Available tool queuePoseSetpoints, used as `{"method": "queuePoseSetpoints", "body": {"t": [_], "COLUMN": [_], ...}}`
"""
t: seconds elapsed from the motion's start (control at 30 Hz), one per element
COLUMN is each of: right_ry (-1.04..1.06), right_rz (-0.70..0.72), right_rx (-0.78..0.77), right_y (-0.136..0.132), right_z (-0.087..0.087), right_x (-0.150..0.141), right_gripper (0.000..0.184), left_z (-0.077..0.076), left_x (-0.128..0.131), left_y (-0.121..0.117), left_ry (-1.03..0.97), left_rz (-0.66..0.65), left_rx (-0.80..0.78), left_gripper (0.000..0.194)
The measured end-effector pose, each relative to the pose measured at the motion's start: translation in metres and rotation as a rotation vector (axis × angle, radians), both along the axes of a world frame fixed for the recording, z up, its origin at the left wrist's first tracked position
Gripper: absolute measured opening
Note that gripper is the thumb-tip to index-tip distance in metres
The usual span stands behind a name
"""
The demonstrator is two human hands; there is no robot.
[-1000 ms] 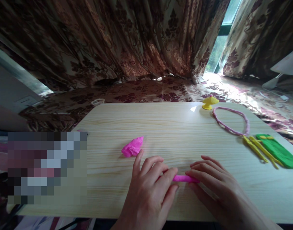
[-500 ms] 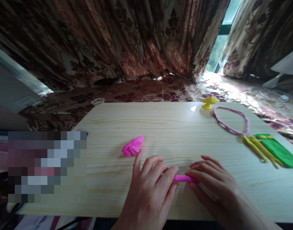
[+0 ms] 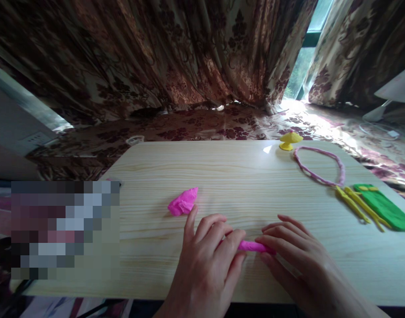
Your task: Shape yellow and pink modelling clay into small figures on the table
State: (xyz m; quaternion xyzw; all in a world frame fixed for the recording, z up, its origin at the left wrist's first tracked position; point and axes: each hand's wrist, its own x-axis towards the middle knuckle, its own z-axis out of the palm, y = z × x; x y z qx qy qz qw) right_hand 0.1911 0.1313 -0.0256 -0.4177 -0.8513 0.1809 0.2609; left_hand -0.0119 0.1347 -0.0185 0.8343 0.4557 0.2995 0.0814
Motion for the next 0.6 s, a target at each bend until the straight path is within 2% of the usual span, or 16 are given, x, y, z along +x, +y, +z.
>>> {"method": "queuePoseSetpoints", "body": {"t": [0.37, 0.47, 0.6], "right_ry": [0.017, 0.015, 0.016], "right_rz": [0.009, 0.010, 0.013], "right_rx": [0.050, 0.062, 0.025], "right_y": [0.0008, 0.0008, -0.0004], "right_z": [-0.0066, -0.0052, -0.0019], "right_x": [0.0018, 0.0016, 0.0007], "right_gripper": [0.031, 0.032, 0.029], "left_z": [-0.0002, -0.0001, 0.0018], "left_x": [-0.0011, -0.0006, 0.0002], "left_y": [-0.0012, -0.0013, 0.0002], "left_ry": [-0.002, -0.008, -0.006], "left_rz": [-0.010, -0.012, -0.008], "left_rx": [0.002, -0.008, -0.015], "left_gripper": [0.012, 0.017, 0.011]}}
